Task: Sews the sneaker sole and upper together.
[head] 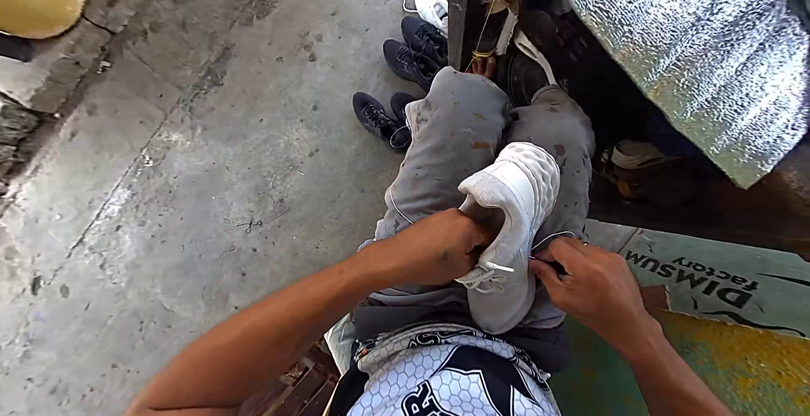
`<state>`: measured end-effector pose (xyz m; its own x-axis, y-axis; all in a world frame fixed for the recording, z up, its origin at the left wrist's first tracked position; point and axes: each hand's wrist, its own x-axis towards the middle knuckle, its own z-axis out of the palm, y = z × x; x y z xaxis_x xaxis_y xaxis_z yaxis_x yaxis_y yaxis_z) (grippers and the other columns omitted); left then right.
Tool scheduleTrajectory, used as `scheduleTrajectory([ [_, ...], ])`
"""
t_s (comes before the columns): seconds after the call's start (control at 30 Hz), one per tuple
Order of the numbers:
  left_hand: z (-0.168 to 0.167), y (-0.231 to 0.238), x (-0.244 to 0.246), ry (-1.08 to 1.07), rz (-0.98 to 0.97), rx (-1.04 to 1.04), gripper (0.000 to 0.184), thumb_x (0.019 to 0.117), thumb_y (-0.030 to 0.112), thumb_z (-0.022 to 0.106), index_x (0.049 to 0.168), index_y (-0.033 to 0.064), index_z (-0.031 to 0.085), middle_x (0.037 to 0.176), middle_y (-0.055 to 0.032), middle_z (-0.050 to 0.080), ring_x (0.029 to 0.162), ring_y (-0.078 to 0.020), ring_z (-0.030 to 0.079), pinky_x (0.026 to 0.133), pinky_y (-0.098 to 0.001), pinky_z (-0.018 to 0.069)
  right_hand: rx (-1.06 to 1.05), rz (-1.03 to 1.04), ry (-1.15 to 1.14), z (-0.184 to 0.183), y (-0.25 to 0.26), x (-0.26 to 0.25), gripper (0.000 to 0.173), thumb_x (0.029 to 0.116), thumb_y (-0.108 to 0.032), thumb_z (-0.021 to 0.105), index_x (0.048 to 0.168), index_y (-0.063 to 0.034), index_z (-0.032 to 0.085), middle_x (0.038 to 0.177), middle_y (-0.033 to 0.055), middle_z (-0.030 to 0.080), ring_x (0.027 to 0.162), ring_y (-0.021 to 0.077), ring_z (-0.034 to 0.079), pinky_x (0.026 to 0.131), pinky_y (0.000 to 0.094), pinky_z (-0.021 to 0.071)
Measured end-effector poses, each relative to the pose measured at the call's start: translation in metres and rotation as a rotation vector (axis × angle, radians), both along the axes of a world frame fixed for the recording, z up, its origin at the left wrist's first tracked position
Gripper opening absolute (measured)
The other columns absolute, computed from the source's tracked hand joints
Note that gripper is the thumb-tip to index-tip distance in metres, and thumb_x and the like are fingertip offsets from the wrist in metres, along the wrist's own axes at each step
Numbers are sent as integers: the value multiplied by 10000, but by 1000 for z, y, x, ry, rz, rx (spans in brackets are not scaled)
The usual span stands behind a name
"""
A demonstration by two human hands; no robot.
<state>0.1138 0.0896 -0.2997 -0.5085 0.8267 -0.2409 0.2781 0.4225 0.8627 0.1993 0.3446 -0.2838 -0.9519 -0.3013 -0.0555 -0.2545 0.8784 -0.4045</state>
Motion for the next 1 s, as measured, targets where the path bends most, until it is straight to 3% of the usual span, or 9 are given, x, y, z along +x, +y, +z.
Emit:
scheduleTrajectory([
  [0.13, -2, 2, 2, -46, 58, -29, 195, 921, 158, 660, 728, 126, 656, 660, 24, 607, 636, -84, 599, 575, -343, 487, 63, -166, 53, -4, 19, 14, 665, 964, -656, 540, 705, -50, 629, 589, 95, 587, 503, 240, 591, 436, 422, 438],
  [0.23, -10, -2, 6, -20, 125, 75, 194, 918, 137, 654, 726, 121, 678, 664, 32, 630, 644, -56, 615, 584, -310, 508, 109, -327, 3, 0, 51, 32, 685, 953, -653, 568, 740, -6, 647, 602, 129, 597, 508, 266, 588, 453, 464, 448],
  [0.33, -13, -7, 9, 57, 81, 135, 130, 905, 86, 640, 788, 84, 696, 732, -16, 667, 719, -105, 658, 649, -336, 548, 117, -385, -48, -3, 70, 47, 725, 930, -682, 564, 745, 13, 648, 612, 151, 609, 514, 289, 593, 470, 490, 456],
  [0.5, -3, -3, 16, 321, 29, -32, 39, 839, 41, 691, 829, 77, 683, 840, -84, 679, 690, -251, 684, 554, -469, 560, -248, -241, -194, -22, 52, 65, 770, 821, -848, 542, 676, -92, 574, 551, 19, 511, 480, 112, 483, 453, 318, 409],
  [0.57, -3, -5, 14, 382, 31, -64, 46, 822, 48, 698, 834, 87, 676, 849, -81, 672, 667, -258, 675, 526, -472, 550, -470, -213, -179, -22, 49, 63, 647, 862, -737, 642, 722, -109, 570, 618, -17, 538, 556, 32, 501, 512, 219, 418],
  [0.63, -5, -6, 14, 379, 37, -55, 38, 810, 61, 697, 826, 86, 674, 821, -81, 668, 657, -255, 675, 515, -474, 542, -673, -169, -141, -13, 39, 56, 406, 956, -491, 698, 833, -113, 617, 765, -22, 620, 727, 3, 593, 645, 166, 497],
  [0.73, -7, -6, 12, 370, 39, -41, 38, 795, 72, 701, 815, 91, 676, 797, -77, 669, 655, -249, 678, 515, -476, 545, -616, -190, 1, -2, 17, 42, 154, 1012, -239, 641, 1006, -107, 719, 966, 19, 677, 884, 19, 643, 747, 155, 549],
  [0.9, -8, -5, 12, 372, 40, -46, 22, 811, 101, 690, 829, 91, 681, 783, -74, 669, 660, -245, 681, 518, -468, 540, -217, -181, 141, -13, -13, 24, 186, 999, -261, 643, 1076, -180, 791, 961, 104, 682, 724, 168, 624, 614, 317, 523],
  [1.0, -8, -6, 13, 363, 37, -54, 28, 818, 101, 681, 841, 85, 684, 786, -80, 674, 680, -257, 690, 536, -479, 546, -280, -238, 101, -15, -20, 22, 163, 968, -234, 637, 949, -133, 765, 1005, 108, 671, 768, 132, 624, 633, 264, 524],
])
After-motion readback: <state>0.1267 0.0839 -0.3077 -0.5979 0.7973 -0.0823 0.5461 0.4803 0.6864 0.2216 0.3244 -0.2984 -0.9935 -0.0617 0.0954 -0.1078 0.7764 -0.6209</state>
